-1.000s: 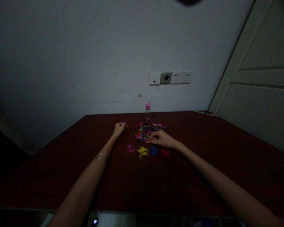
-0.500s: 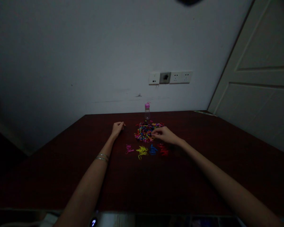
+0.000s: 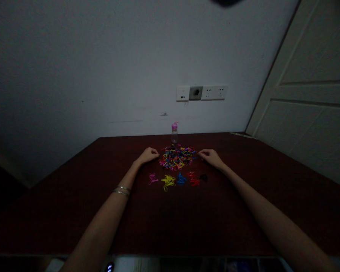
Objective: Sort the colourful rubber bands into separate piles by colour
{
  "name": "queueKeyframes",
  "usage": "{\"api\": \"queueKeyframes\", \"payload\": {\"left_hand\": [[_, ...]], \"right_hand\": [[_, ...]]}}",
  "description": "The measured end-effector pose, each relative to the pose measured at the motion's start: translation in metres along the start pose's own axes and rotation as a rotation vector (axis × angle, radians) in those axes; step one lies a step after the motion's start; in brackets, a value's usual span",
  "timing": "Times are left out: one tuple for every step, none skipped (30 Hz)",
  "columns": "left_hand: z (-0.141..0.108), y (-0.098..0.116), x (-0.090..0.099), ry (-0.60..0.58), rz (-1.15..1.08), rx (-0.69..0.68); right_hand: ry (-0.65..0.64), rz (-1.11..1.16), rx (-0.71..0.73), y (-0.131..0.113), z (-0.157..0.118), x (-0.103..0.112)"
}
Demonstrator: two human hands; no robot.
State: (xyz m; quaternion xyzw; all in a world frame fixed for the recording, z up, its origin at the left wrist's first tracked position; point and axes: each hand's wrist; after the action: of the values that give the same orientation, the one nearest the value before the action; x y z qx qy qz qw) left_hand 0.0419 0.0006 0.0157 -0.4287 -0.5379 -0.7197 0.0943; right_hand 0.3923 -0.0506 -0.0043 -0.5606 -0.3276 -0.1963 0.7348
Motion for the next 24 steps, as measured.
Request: {"api": "queueKeyframes", "payload": {"left_hand": [[0.002,0.005,0.001,-0.099,-0.028,0.019],[0.004,0.009,0.002,-0.188,-0.057,0.039],[0.005,0.013,0.003,-0.258,-0.082,0.058],[0.006,0.015,0.004,-0.308,-0.100,0.078],[0.007,0.017,0.005,-0.336,-0.114,0.096],[0.007,0.018,0.006,-0.348,-0.126,0.111],[0.007,0.019,0.007,-0.352,-0.136,0.121],[0.006,0.019,0.008,-0.356,-0.143,0.129],[0.006,0.019,0.009,-0.367,-0.145,0.135],[0.005,0.020,0.009,-0.384,-0.145,0.142],[0.004,0.020,0.010,-0.404,-0.143,0.151],[0.003,0.021,0.010,-0.421,-0.143,0.160],[0.002,0.022,0.010,-0.432,-0.145,0.167],[0.002,0.023,0.010,-0.429,-0.151,0.168],[0.001,0.024,0.010,-0.417,-0.155,0.164],[0.001,0.024,0.010,-0.405,-0.154,0.160],[0.001,0.024,0.009,-0.399,-0.146,0.157],[0.001,0.024,0.009,-0.400,-0.131,0.156],[0.001,0.023,0.009,-0.407,-0.114,0.158],[0.001,0.022,0.010,-0.415,-0.097,0.160],[0.002,0.022,0.011,-0.425,-0.082,0.161],[0.002,0.021,0.012,-0.431,-0.071,0.158],[0.002,0.021,0.014,-0.432,-0.062,0.153],[0.002,0.022,0.016,-0.433,-0.055,0.148]], "right_hand": [[-0.006,-0.002,0.000,0.000,0.000,-0.001],[-0.014,-0.009,0.001,-0.001,0.001,-0.002],[-0.023,-0.017,0.001,-0.002,0.001,-0.004],[-0.029,-0.026,0.000,-0.003,0.001,-0.004],[-0.032,-0.037,-0.004,-0.004,0.000,-0.005],[-0.033,-0.047,-0.009,-0.005,0.000,-0.006],[-0.035,-0.055,-0.013,-0.006,0.000,-0.006],[-0.036,-0.062,-0.014,-0.006,-0.001,-0.006],[-0.036,-0.068,-0.014,-0.006,-0.001,-0.006],[-0.036,-0.073,-0.011,-0.005,-0.001,-0.006],[-0.037,-0.077,-0.007,-0.005,-0.001,-0.007],[-0.038,-0.079,-0.003,-0.004,-0.001,-0.007],[-0.039,-0.082,-0.002,-0.004,-0.001,-0.007],[-0.041,-0.085,-0.003,-0.004,-0.001,-0.006],[-0.042,-0.089,-0.005,-0.004,-0.001,-0.006],[-0.040,-0.095,-0.005,-0.004,-0.001,-0.006],[-0.036,-0.101,-0.003,-0.004,-0.001,-0.006],[-0.033,-0.107,0.001,-0.004,-0.001,-0.006],[-0.031,-0.113,0.005,-0.004,-0.001,-0.006],[-0.030,-0.116,0.007,-0.004,-0.002,-0.006],[-0.032,-0.117,0.005,-0.003,-0.002,-0.006],[-0.035,-0.117,-0.001,-0.003,-0.002,-0.006],[-0.037,-0.116,-0.007,-0.002,-0.001,-0.006],[-0.038,-0.115,-0.011,-0.001,-0.001,-0.006]]}}
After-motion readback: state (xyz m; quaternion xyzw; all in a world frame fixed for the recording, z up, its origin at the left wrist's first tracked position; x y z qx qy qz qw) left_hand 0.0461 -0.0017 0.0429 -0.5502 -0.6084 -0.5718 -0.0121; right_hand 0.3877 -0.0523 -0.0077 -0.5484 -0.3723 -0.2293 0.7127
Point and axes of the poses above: each hand's wrist, its own z-axis towards the middle knuckle, its own x-axis out of the back of the hand, y = z × x, and after that the axes turned 13 degrees about -y, right-handed
